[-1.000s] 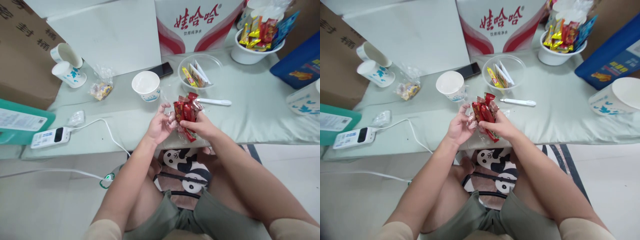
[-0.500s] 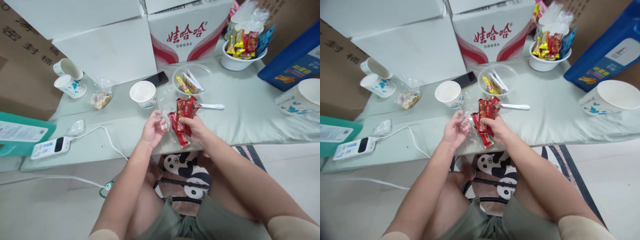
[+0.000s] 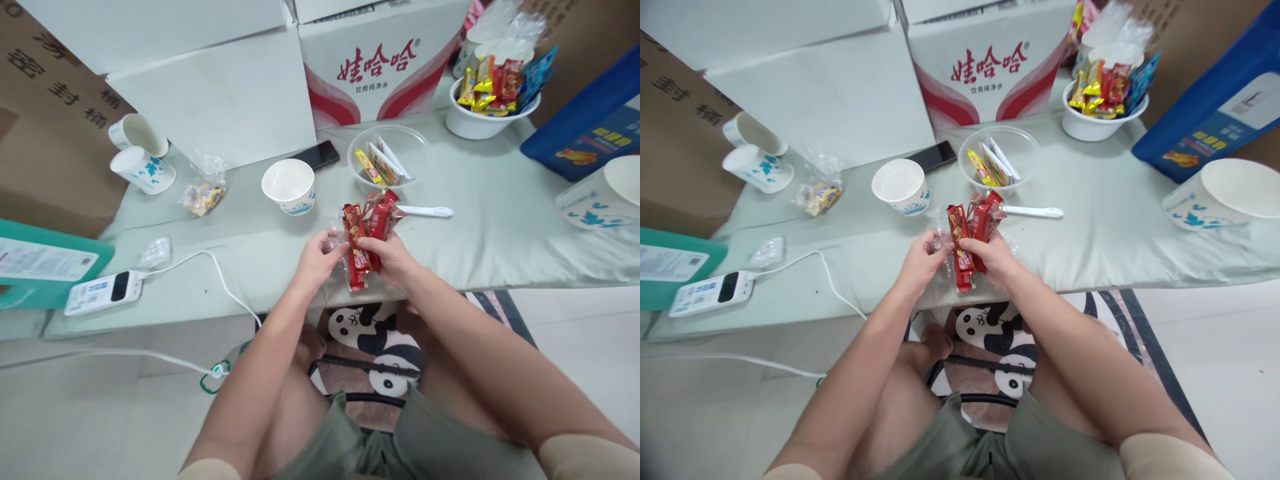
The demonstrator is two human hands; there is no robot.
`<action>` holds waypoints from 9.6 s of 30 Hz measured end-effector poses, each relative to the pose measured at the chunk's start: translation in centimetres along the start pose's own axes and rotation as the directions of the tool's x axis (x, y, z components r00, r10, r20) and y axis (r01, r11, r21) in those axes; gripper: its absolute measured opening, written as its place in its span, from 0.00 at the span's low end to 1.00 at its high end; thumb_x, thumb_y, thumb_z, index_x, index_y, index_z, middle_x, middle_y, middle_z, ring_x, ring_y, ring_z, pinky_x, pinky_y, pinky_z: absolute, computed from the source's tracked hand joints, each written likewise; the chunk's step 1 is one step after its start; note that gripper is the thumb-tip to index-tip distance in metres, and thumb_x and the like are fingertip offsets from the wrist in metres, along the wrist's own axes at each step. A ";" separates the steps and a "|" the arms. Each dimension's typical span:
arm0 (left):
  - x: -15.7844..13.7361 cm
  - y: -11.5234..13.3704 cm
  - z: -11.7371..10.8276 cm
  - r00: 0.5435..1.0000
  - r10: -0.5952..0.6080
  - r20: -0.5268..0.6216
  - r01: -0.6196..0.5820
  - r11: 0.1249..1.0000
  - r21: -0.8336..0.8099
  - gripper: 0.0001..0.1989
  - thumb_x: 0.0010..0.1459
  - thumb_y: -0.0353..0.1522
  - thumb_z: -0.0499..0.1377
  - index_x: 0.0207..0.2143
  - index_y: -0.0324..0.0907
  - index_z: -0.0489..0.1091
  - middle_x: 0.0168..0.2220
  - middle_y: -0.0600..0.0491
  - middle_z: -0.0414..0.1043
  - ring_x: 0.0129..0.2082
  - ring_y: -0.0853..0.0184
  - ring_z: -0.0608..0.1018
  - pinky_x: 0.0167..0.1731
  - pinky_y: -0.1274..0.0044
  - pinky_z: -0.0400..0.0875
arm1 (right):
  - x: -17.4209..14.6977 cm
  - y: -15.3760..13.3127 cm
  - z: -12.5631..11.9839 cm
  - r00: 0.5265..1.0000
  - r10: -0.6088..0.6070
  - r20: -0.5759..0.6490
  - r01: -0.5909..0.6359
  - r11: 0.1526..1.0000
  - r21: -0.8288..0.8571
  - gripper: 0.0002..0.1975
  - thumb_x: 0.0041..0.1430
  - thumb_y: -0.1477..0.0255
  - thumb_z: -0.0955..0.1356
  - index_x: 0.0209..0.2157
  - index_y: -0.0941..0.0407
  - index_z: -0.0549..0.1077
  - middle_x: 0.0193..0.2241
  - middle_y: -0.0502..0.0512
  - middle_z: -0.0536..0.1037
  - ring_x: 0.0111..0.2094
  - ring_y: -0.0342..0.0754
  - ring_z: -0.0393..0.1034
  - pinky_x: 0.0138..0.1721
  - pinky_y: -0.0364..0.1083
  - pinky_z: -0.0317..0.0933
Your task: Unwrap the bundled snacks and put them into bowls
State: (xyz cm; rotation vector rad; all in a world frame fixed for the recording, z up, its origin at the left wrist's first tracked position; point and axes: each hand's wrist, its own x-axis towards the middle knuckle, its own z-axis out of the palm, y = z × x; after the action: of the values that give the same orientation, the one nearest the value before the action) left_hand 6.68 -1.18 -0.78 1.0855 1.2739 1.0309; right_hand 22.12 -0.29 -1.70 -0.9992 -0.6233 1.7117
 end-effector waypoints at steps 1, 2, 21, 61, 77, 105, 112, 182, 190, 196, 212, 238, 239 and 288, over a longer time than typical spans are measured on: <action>0.1 -0.1 -0.1 0.999 0.035 -0.015 -0.034 0.999 0.031 0.16 0.48 0.40 0.71 0.34 0.40 0.73 0.25 0.58 0.70 0.24 0.73 0.67 0.25 0.80 0.60 | 0.0 0.1 0.0 1.000 0.002 0.009 -0.002 1.000 -0.019 0.26 0.35 0.70 0.80 0.40 0.52 0.75 0.37 0.50 0.83 0.38 0.51 0.78 0.47 0.54 0.72; 0.1 -0.2 -0.2 0.997 0.066 -0.028 -0.064 0.996 0.060 0.15 0.49 0.40 0.70 0.34 0.40 0.74 0.24 0.58 0.69 0.23 0.73 0.67 0.25 0.80 0.60 | 0.1 0.1 0.1 1.000 0.007 0.018 -0.006 0.999 -0.037 0.26 0.35 0.71 0.80 0.40 0.52 0.76 0.37 0.50 0.83 0.38 0.51 0.78 0.48 0.54 0.72; -0.4 0.2 -1.8 0.965 0.003 -0.261 -0.073 0.963 -0.260 0.15 0.45 0.38 0.72 0.29 0.42 0.71 0.23 0.60 0.63 0.19 0.77 0.62 0.17 0.84 0.56 | -0.9 -3.3 -3.2 0.930 -0.354 -0.095 0.360 0.931 0.057 0.23 0.43 0.68 0.77 0.44 0.50 0.74 0.35 0.48 0.82 0.38 0.51 0.79 0.47 0.55 0.77; 0.1 -0.4 0.4 0.979 -0.037 -0.202 -0.015 0.968 -0.252 0.20 0.49 0.46 0.70 0.36 0.43 0.73 0.26 0.59 0.68 0.19 0.76 0.65 0.17 0.83 0.57 | -0.5 -0.9 -1.2 0.943 -0.332 0.027 0.325 0.900 -0.291 0.19 0.39 0.70 0.80 0.33 0.51 0.72 0.32 0.49 0.78 0.37 0.52 0.73 0.51 0.57 0.70; 1.0 0.8 0.7 0.944 -0.137 -0.300 -0.012 0.895 -0.446 0.21 0.45 0.40 0.71 0.34 0.43 0.64 0.23 0.64 0.59 0.17 0.80 0.58 0.15 0.84 0.49 | -0.4 -4.3 -3.8 0.989 -0.078 -0.127 0.110 0.957 0.268 0.17 0.42 0.68 0.78 0.37 0.53 0.77 0.35 0.52 0.85 0.37 0.55 0.81 0.45 0.57 0.78; 1.1 2.5 -0.7 0.965 -0.155 -0.212 0.053 0.905 -0.421 0.19 0.48 0.37 0.68 0.37 0.46 0.62 0.23 0.64 0.56 0.18 0.78 0.59 0.16 0.86 0.47 | 16.4 -16.5 -3.1 0.761 -0.643 0.088 0.427 0.393 -0.815 0.41 0.30 0.77 0.79 0.51 0.51 0.70 0.50 0.60 0.75 0.57 0.65 0.69 0.62 0.69 0.59; 0.9 2.8 -1.5 0.963 -0.159 -0.215 0.025 0.852 -0.522 0.19 0.45 0.35 0.70 0.36 0.44 0.63 0.23 0.64 0.55 0.17 0.80 0.56 0.14 0.86 0.45 | 3.1 -8.8 -3.6 0.698 -0.716 0.015 0.403 0.376 -0.835 0.19 0.53 0.71 0.69 0.48 0.52 0.68 0.50 0.59 0.76 0.52 0.57 0.73 0.59 0.63 0.64; -0.4 1.7 0.2 0.974 0.064 0.216 -0.135 0.934 0.330 0.10 0.49 0.27 0.66 0.36 0.45 0.81 0.38 0.49 0.81 0.43 0.58 0.80 0.49 0.70 0.74 | 0.8 -5.3 -6.3 0.792 -0.609 0.035 0.245 0.266 -0.932 0.13 0.63 0.65 0.61 0.37 0.53 0.76 0.34 0.57 0.80 0.38 0.54 0.73 0.45 0.51 0.63; 1.2 3.2 -2.0 0.986 -0.160 -0.040 0.151 0.974 -0.168 0.15 0.51 0.41 0.68 0.35 0.39 0.74 0.36 0.47 0.80 0.29 0.64 0.82 0.22 0.80 0.69 | 0.7 -5.3 -7.4 0.786 -0.618 0.016 0.291 0.346 -0.892 0.15 0.64 0.65 0.63 0.47 0.52 0.75 0.47 0.60 0.81 0.46 0.55 0.76 0.53 0.57 0.67; 1.3 3.5 -1.9 0.985 -0.138 -0.101 0.095 0.933 -0.347 0.18 0.50 0.43 0.68 0.36 0.40 0.72 0.37 0.48 0.82 0.29 0.65 0.83 0.25 0.79 0.74 | 0.6 -3.8 -5.4 0.961 -0.248 -0.126 0.193 0.921 -0.339 0.25 0.55 0.54 0.69 0.51 0.50 0.68 0.55 0.59 0.77 0.51 0.52 0.77 0.52 0.52 0.72; 2.3 3.8 -4.0 0.904 -0.226 -0.363 0.056 0.904 -0.423 0.08 0.52 0.36 0.61 0.29 0.41 0.68 0.30 0.53 0.79 0.23 0.70 0.79 0.14 0.84 0.58 | -1.7 -5.4 -4.4 0.987 -0.089 -0.131 0.003 0.838 -0.546 0.23 0.48 0.65 0.65 0.46 0.57 0.76 0.13 0.42 0.67 0.14 0.41 0.56 0.17 0.42 0.53; 1.2 2.8 -4.0 0.983 -0.176 0.042 0.174 0.983 0.064 0.13 0.47 0.39 0.70 0.24 0.39 0.74 0.16 0.59 0.64 0.15 0.77 0.62 0.16 0.82 0.51 | -0.4 -5.0 -5.4 0.841 -0.484 -0.240 0.263 0.755 -0.601 0.12 0.62 0.59 0.67 0.37 0.53 0.76 0.18 0.44 0.68 0.16 0.40 0.60 0.20 0.43 0.55; 1.3 2.8 -4.0 0.990 -0.135 -0.036 0.137 0.990 0.033 0.13 0.47 0.39 0.69 0.24 0.39 0.73 0.15 0.60 0.60 0.15 0.77 0.59 0.15 0.82 0.49 | -0.4 -5.1 -5.5 0.822 -0.511 -0.251 0.278 0.745 -0.607 0.12 0.63 0.60 0.67 0.37 0.53 0.77 0.18 0.44 0.68 0.16 0.41 0.60 0.20 0.43 0.55; 3.4 2.4 -4.1 0.922 -0.149 -0.359 -0.071 0.843 -0.533 0.14 0.46 0.34 0.70 0.35 0.42 0.71 0.22 0.59 0.75 0.14 0.77 0.69 0.13 0.85 0.55 | -1.3 -3.3 -4.0 0.986 -0.033 -0.161 -0.030 0.925 -0.379 0.30 0.44 0.59 0.76 0.48 0.52 0.68 0.34 0.49 0.78 0.22 0.40 0.64 0.22 0.42 0.58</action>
State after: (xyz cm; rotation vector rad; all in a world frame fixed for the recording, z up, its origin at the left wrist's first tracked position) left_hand 2.73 2.84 0.93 0.4245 1.1901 1.5129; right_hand 27.42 -0.52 -0.78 -1.3969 -0.8670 1.5154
